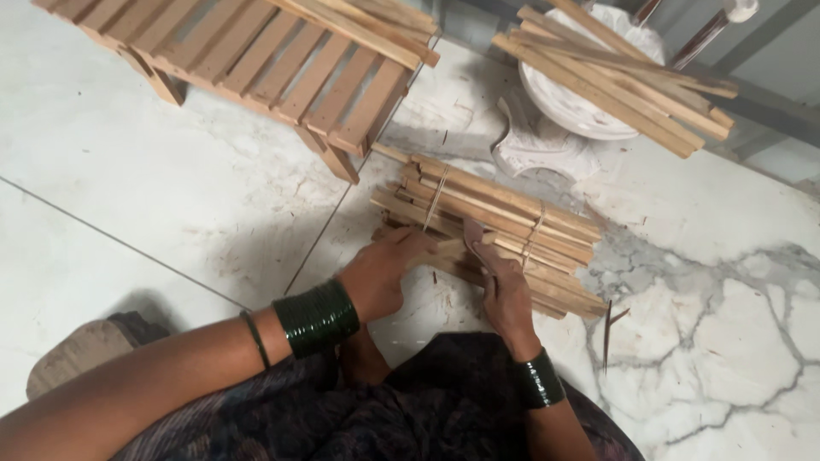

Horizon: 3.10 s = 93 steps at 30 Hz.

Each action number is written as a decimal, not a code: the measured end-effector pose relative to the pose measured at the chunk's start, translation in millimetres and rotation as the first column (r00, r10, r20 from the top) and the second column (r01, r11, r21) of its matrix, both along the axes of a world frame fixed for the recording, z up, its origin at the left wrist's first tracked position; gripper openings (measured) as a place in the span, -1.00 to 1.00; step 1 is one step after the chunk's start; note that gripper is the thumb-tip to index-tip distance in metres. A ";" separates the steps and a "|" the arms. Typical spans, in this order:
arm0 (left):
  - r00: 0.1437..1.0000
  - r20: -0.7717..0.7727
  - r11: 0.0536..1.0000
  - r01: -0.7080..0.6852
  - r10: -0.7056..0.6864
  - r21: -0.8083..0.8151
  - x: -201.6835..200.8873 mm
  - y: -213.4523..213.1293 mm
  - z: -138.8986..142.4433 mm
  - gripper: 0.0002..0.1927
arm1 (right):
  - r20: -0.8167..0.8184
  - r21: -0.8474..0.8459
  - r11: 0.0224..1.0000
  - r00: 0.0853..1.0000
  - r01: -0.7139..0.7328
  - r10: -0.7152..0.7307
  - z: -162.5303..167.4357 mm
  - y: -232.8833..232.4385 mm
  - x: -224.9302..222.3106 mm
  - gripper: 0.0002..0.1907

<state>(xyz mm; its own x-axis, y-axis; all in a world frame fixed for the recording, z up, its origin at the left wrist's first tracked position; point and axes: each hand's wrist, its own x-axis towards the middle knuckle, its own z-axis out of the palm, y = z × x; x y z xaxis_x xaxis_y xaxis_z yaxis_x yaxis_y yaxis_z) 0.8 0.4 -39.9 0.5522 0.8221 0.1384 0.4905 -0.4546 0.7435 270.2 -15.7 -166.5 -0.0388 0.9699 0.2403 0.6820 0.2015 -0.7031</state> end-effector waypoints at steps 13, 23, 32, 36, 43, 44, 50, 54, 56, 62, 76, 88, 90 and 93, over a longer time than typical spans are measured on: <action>0.946 -0.250 0.978 0.198 -0.207 -0.062 0.3 -2.5 10.2 -0.47 | 0.059 -0.067 0.992 0.993 0.106 -0.102 1.4 7.6 10.7 -0.56; 0.938 -0.291 0.982 0.186 -0.188 -0.035 1.4 -3.7 9.1 -0.40 | 0.084 -0.008 0.998 0.995 0.062 -0.061 0.5 3.5 7.2 -0.49; 0.913 -0.408 0.988 -0.053 -0.012 -0.148 7.3 -5.2 28.5 -0.05 | 0.016 -0.083 0.997 1.000 -0.002 0.003 14.9 -4.0 6.2 -0.55; 0.914 -0.406 0.983 -0.056 -0.020 -0.175 6.6 -6.2 27.3 -0.10 | 0.133 -0.024 0.996 0.987 0.090 -0.086 21.0 -1.6 4.6 -0.56; 0.970 -0.244 1.000 0.008 -0.006 0.006 10.5 -9.2 21.3 -0.66 | 0.042 0.040 0.999 0.999 -0.017 0.015 24.7 -7.9 1.6 -0.54; 0.969 -0.248 1.000 0.013 -0.015 -0.008 11.4 -9.4 21.2 -0.71 | 0.031 0.056 0.998 0.999 -0.026 0.024 25.1 -9.5 -1.4 -0.52; 0.985 -0.172 0.988 0.038 -0.013 0.147 11.6 -8.6 24.8 -0.79 | 0.112 -0.063 0.997 0.993 0.041 -0.034 38.5 -11.8 -4.9 -0.51; 0.982 -0.184 0.986 0.067 -0.039 0.151 12.0 -6.3 25.7 -0.59 | -0.074 0.124 0.985 0.988 -0.122 0.132 44.9 -17.6 -8.0 -0.51; 0.955 -0.296 1.000 0.015 -0.007 0.026 15.9 -4.9 25.1 -0.74 | -0.009 0.046 0.999 1.000 -0.027 0.028 46.5 -15.3 -9.7 -0.53; 0.967 -0.253 0.994 0.048 -0.023 0.095 18.5 -3.2 24.8 -0.85 | -0.040 0.018 0.999 0.999 -0.034 0.034 51.7 -13.0 -8.8 -0.56; 0.936 -0.345 0.997 0.080 -0.076 -0.003 18.1 -3.1 28.3 -0.78 | -0.007 -0.033 0.999 1.000 -0.012 0.012 35.7 -12.0 -3.4 -0.55; 0.943 -0.328 0.996 0.037 -0.061 -0.078 13.3 -1.1 26.1 -0.83 | -0.035 -0.010 1.000 0.999 0.006 -0.007 44.7 -14.9 -8.2 -0.61; 0.950 -0.309 0.998 0.030 -0.046 -0.058 12.2 -0.8 25.6 -0.83 | -0.076 0.111 0.994 0.997 -0.012 0.020 42.2 -14.6 -7.6 -0.66; 0.936 -0.343 0.997 0.068 -0.080 -0.046 12.7 -1.7 24.4 -0.77 | -0.002 -0.063 0.996 0.998 0.068 -0.068 36.1 -14.0 -4.5 -0.61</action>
<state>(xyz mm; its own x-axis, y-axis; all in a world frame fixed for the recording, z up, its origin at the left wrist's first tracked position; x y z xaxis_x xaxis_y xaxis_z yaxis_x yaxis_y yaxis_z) 13.5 -1.3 -15.4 0.6208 0.7779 -0.0968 0.6846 -0.4779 0.5504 265.7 -29.7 -130.4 0.0290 0.9835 0.1787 0.6895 0.1097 -0.7159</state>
